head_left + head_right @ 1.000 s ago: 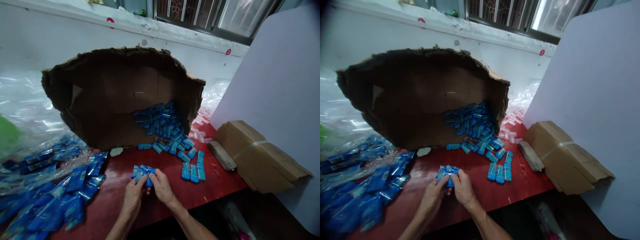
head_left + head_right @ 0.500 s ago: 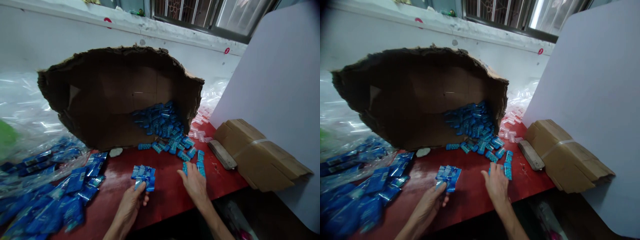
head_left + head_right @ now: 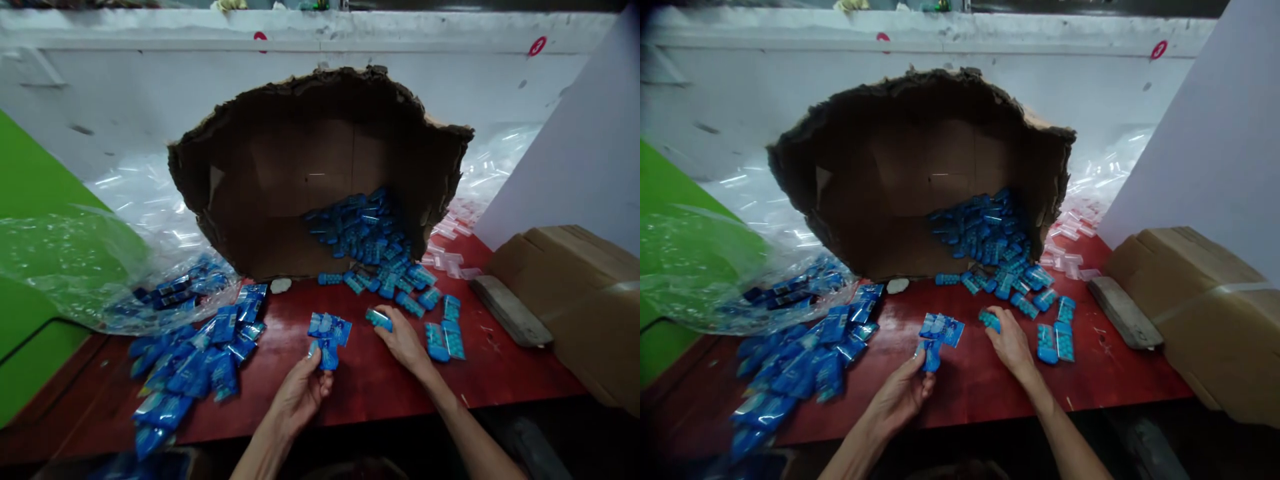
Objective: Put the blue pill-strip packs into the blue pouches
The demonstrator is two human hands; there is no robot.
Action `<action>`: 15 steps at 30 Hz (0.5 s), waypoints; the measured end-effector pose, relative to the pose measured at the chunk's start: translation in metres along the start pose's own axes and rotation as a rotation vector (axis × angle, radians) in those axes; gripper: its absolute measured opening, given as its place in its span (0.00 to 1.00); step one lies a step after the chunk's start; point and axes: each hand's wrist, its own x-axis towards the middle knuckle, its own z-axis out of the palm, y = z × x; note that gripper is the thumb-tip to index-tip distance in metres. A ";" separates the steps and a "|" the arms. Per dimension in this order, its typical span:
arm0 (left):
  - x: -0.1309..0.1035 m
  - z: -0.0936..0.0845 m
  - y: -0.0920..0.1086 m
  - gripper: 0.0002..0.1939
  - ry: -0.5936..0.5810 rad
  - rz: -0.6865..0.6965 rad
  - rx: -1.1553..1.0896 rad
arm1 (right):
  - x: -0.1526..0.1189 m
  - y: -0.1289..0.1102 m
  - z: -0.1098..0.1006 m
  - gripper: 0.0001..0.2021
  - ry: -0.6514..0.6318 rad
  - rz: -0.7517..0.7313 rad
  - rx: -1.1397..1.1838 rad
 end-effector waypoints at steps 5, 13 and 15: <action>0.006 -0.001 -0.005 0.12 -0.068 0.044 0.063 | -0.002 0.000 0.001 0.19 0.071 0.093 0.176; 0.001 0.002 0.001 0.12 -0.058 -0.001 0.024 | -0.010 -0.040 0.000 0.18 -0.190 0.261 1.064; 0.000 0.001 0.003 0.11 -0.025 -0.018 0.002 | -0.015 -0.045 -0.004 0.19 -0.187 0.276 1.076</action>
